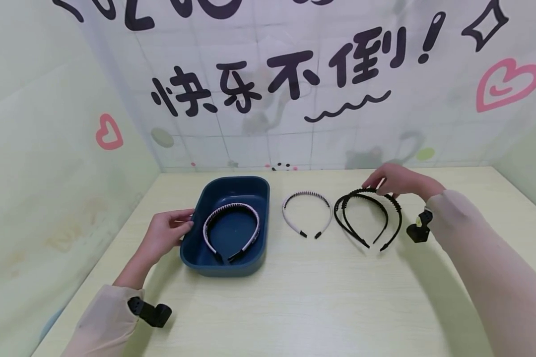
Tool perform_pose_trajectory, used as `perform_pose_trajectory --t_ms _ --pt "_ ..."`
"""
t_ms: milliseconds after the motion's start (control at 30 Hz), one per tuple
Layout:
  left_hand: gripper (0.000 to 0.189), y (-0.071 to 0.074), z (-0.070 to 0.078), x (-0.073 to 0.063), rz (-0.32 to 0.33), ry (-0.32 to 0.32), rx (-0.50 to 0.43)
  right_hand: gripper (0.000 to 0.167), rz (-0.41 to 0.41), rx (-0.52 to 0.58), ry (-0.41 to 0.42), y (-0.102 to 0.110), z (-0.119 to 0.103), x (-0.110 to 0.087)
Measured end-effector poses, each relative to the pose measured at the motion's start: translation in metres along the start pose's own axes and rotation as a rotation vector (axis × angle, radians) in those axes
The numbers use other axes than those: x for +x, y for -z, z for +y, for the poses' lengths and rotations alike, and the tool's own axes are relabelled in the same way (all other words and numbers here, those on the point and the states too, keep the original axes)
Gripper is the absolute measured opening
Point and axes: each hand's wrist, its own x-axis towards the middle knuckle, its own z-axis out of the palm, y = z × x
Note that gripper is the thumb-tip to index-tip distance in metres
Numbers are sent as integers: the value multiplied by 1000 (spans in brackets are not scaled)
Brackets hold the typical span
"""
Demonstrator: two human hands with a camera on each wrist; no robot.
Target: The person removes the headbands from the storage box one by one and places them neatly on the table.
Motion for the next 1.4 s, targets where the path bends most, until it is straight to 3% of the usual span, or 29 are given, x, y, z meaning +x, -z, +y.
perform_pose_trajectory --t_ms 1400 --pt "39 0 -3 1 3 -25 13 36 39 32 -167 14 63 -40"
